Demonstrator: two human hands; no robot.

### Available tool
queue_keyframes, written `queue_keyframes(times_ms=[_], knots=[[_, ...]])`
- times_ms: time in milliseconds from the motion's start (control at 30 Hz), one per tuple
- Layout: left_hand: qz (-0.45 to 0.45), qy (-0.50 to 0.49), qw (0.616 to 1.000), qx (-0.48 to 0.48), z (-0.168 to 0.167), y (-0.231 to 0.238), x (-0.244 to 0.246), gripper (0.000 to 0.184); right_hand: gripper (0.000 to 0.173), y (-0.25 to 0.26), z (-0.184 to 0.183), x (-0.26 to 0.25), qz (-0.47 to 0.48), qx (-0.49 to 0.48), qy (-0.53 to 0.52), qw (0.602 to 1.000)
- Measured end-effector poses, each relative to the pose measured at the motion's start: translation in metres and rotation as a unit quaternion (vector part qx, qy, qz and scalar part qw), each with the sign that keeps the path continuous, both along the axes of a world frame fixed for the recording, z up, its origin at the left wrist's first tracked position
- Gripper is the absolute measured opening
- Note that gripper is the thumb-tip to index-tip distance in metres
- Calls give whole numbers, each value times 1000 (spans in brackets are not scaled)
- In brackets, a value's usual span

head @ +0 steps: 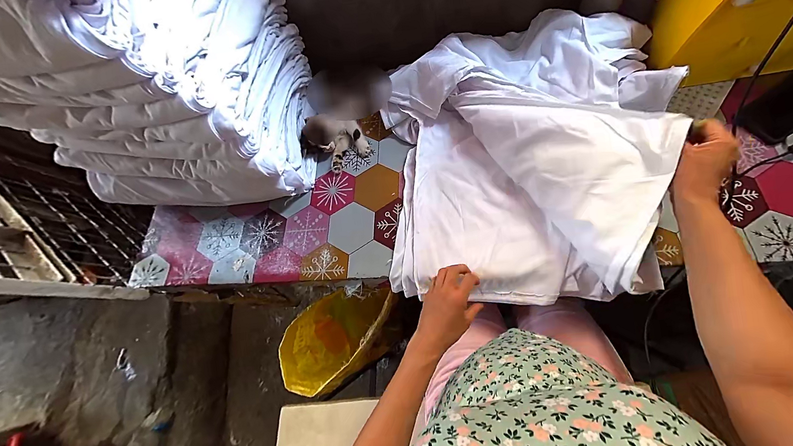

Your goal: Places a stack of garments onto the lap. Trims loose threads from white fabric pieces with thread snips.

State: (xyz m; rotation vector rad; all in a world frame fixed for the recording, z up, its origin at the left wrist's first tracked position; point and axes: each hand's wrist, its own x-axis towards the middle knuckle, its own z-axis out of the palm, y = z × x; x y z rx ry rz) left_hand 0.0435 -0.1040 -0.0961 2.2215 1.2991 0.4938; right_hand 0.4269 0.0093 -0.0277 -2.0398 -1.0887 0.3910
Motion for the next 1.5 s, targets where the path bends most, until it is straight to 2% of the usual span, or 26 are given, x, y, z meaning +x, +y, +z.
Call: queue_keyframes(times_ms=[33,100,167,200,267,333,400,500,567,633,733,833,967,1033,1100,1200,1267,1333,1400,1500], knots=[[-17,29,999,19,-13,1,0,29,31,3,-20,7,12,-40,23,999],[-20,34,996,84,-30,3,-1,17,26,6,-56,16,40,-75,96,992],[-21,25,994,104,-33,4,-4,13,27,2,-59,16,25,-74,186,980],[-21,29,993,114,-34,3,-4,15,28,-5,-55,15,3,-53,197,979],[-16,48,987,152,-40,1,-5,20,32,-20,-40,6,-32,29,155,987],[-13,42,982,185,-48,1,-7,10,31,-38,-23,-12,-43,128,85,987],[-19,15,986,168,-45,4,-9,9,31,-59,-7,-36,-4,194,30,981],[-8,4,989,146,-37,6,-8,10,31,-84,2,-75,126,220,14,967],[4,37,986,164,-39,3,-6,9,25,-92,-9,-102,195,206,69,956],[17,63,977,203,-49,0,-8,17,18,-95,-22,-124,226,175,147,947],[22,55,969,240,-53,1,-15,8,16,-101,-35,-145,240,126,206,940],[23,-10,979,203,-44,0,-19,9,20,-107,-41,-153,292,71,226,926],[62,-180,975,113,-12,-8,-10,10,42,-108,-46,-167,448,-10,179,876],[73,-213,971,83,1,-11,-6,11,33,-106,-46,-176,481,-70,166,858],[82,-238,966,52,9,-10,-6,11,20,-101,-40,-180,475,-114,210,847],[101,-311,944,-51,19,-5,-9,12,9,-97,-35,-178,454,-133,326,818],[115,-330,927,-137,30,-1,-11,20,7,-95,-37,-176,446,-120,370,806],[121,-323,920,-183,38,4,-13,28,12,-94,-37,-177,438,-91,378,811],[113,-310,927,-177,43,7,-11,22,27,-93,-35,-180,452,-85,354,814],[112,-317,932,-136,43,5,-5,13,17,-89,-32,-184,471,-111,331,810]])
